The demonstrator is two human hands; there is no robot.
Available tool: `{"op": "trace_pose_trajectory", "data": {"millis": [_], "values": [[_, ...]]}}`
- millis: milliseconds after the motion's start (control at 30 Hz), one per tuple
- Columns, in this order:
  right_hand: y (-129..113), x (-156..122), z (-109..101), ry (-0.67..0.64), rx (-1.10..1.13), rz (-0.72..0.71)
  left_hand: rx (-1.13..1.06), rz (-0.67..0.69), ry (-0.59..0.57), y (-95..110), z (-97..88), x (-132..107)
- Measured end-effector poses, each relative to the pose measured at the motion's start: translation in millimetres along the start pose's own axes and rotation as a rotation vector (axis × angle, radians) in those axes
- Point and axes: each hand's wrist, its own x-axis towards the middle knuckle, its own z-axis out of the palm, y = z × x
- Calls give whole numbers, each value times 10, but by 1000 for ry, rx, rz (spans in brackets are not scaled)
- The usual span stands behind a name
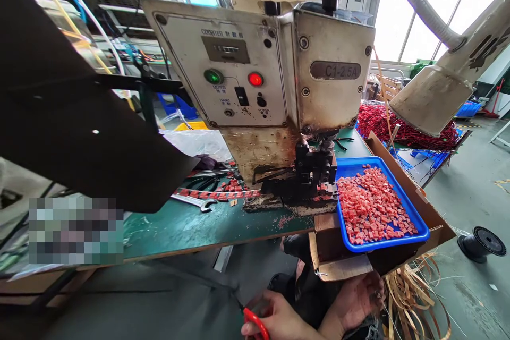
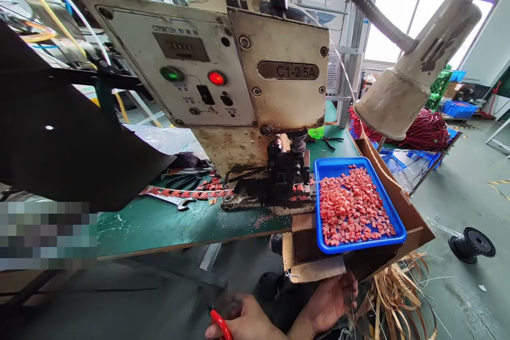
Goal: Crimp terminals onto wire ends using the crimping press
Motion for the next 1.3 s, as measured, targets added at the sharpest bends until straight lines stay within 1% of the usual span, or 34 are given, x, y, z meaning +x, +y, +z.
{"op": "trace_pose_trajectory", "data": {"millis": [333, 667, 833, 1000, 1300], "values": [[121, 98, -36, -13, -26, 8, -11, 3, -2, -15, -44, -7], [316, 216, -137, 27, -8, 52, -19, -6, 4, -39, -88, 16], [306, 197, -133, 29, 5, 54, -16, 7, 6, -43, -84, 19], [268, 173, -122, -17, -31, 20, -20, 3, 12, -40, -77, 5], [237, 113, -106, 28, -26, 21, -16, -16, 12, -37, -89, -2]]}}
